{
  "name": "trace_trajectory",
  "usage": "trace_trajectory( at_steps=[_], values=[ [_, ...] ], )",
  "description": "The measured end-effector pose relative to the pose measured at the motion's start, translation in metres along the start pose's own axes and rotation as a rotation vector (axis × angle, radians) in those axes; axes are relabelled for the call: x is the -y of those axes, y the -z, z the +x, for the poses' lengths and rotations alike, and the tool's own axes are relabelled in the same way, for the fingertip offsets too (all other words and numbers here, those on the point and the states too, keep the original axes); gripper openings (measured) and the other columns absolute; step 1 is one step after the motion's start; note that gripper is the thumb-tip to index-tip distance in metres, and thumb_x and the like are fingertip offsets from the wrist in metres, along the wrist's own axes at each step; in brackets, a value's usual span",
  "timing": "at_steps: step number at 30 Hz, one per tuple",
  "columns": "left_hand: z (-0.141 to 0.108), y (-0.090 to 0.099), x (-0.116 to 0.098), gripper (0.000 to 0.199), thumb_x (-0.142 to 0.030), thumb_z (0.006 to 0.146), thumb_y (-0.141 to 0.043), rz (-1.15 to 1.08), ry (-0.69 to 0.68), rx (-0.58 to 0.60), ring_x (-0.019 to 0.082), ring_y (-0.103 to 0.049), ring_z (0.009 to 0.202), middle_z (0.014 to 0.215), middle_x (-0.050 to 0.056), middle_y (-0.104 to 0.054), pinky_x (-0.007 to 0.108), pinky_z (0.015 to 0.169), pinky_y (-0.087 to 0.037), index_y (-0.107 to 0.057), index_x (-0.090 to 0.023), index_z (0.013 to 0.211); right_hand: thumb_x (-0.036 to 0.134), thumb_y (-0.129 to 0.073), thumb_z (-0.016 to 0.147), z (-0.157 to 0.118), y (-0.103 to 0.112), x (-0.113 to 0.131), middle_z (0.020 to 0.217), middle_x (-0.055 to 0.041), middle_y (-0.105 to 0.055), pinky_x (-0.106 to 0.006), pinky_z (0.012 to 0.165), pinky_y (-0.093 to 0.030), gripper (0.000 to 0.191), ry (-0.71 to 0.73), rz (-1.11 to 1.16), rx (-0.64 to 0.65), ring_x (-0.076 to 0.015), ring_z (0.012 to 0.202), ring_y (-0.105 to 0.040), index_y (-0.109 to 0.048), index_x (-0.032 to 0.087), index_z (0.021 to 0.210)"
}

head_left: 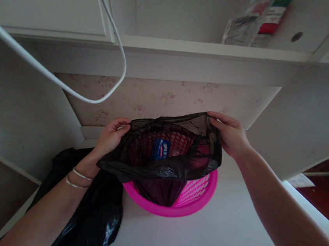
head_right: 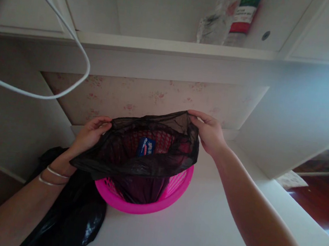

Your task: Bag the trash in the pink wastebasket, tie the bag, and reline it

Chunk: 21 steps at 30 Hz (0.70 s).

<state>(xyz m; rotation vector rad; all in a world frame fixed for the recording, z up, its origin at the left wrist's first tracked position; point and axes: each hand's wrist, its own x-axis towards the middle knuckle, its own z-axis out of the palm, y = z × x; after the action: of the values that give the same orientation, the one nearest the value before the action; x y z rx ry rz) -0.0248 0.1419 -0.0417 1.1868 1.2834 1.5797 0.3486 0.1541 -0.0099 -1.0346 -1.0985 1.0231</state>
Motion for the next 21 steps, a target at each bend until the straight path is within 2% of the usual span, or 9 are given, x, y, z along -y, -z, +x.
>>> trace_trajectory(
  at_steps=[4,8,11,14,15,17,19,21],
  values=[
    [-0.006,0.01,-0.013,0.016,-0.02,0.066,-0.082,-0.006,-0.147,-0.118,0.015,-0.062,0.081,0.083,-0.003,-0.071,0.024,0.081,-0.047,-0.071,-0.021,0.077,0.026,-0.089,0.064,-0.016,0.006,0.016,0.089,0.0025,-0.08,-0.027,0.077,-0.061,0.029,0.157,0.057,0.041,-0.014,0.077,-0.072,-0.082,0.028,0.092],
    [-0.008,0.026,-0.035,0.014,-0.013,0.071,-0.076,-0.066,-0.26,-0.228,0.011,-0.063,0.093,0.095,-0.006,-0.072,0.022,0.093,-0.046,-0.064,-0.02,0.073,0.027,-0.089,0.067,-0.031,0.023,0.025,0.093,0.0015,-0.079,-0.03,0.077,-0.061,0.024,0.239,0.05,-0.039,-0.0162,0.079,-0.071,-0.081,0.03,0.09],
    [-0.011,0.041,-0.046,0.011,-0.015,0.082,-0.075,-0.093,-0.24,-0.202,0.01,-0.063,0.089,0.091,-0.009,-0.071,0.023,0.089,-0.05,-0.066,-0.02,0.08,0.029,-0.088,0.072,-0.036,0.041,0.025,0.093,0.0001,-0.078,-0.031,0.079,-0.062,0.021,0.223,0.0,-0.116,-0.0179,0.082,-0.071,-0.081,0.029,0.091],
    [-0.016,0.061,-0.045,0.012,-0.013,0.082,-0.074,-0.124,-0.201,-0.176,0.009,-0.063,0.077,0.074,-0.01,-0.068,0.023,0.086,-0.053,-0.067,-0.022,0.085,0.039,-0.081,0.081,-0.043,0.066,0.019,0.11,0.0002,-0.078,-0.036,0.081,-0.064,0.02,0.129,-0.012,-0.072,-0.0224,0.094,-0.073,-0.079,0.035,0.1],
    [-0.018,0.068,-0.043,0.015,-0.013,0.078,-0.077,-0.12,-0.184,-0.141,0.01,-0.065,0.079,0.076,-0.009,-0.069,0.023,0.086,-0.054,-0.069,-0.022,0.087,0.044,-0.077,0.084,-0.048,0.075,0.016,0.119,0.0007,-0.077,-0.039,0.08,-0.065,0.025,0.094,-0.001,-0.028,-0.0248,0.098,-0.074,-0.077,0.038,0.109],
    [-0.026,0.08,-0.037,0.033,-0.014,0.068,-0.085,-0.079,-0.129,-0.016,0.018,-0.069,0.099,0.098,-0.004,-0.077,0.025,0.087,-0.057,-0.074,-0.025,0.097,0.049,-0.074,0.086,-0.059,0.095,0.007,0.137,0.0022,-0.07,-0.045,0.082,-0.066,0.045,0.05,0.023,0.083,-0.0287,0.107,-0.075,-0.066,0.048,0.13],
    [-0.037,0.087,-0.033,0.062,-0.011,0.053,-0.093,-0.037,-0.057,0.118,0.028,-0.066,0.121,0.127,0.001,-0.074,0.027,0.086,-0.06,-0.076,-0.03,0.109,0.044,-0.081,0.081,-0.072,0.11,-0.004,0.152,0.0031,-0.06,-0.048,0.087,-0.066,0.077,0.035,0.004,0.224,-0.031,0.116,-0.073,-0.046,0.057,0.148],
    [-0.049,0.086,-0.033,0.09,-0.003,0.038,-0.095,-0.013,0.006,0.187,0.034,-0.06,0.132,0.14,0.002,-0.068,0.029,0.087,-0.062,-0.074,-0.036,0.119,0.034,-0.088,0.075,-0.083,0.117,-0.015,0.159,0.004,-0.053,-0.048,0.091,-0.065,0.1,0.041,-0.105,0.341,-0.0314,0.122,-0.071,-0.032,0.062,0.154]
  ],
)
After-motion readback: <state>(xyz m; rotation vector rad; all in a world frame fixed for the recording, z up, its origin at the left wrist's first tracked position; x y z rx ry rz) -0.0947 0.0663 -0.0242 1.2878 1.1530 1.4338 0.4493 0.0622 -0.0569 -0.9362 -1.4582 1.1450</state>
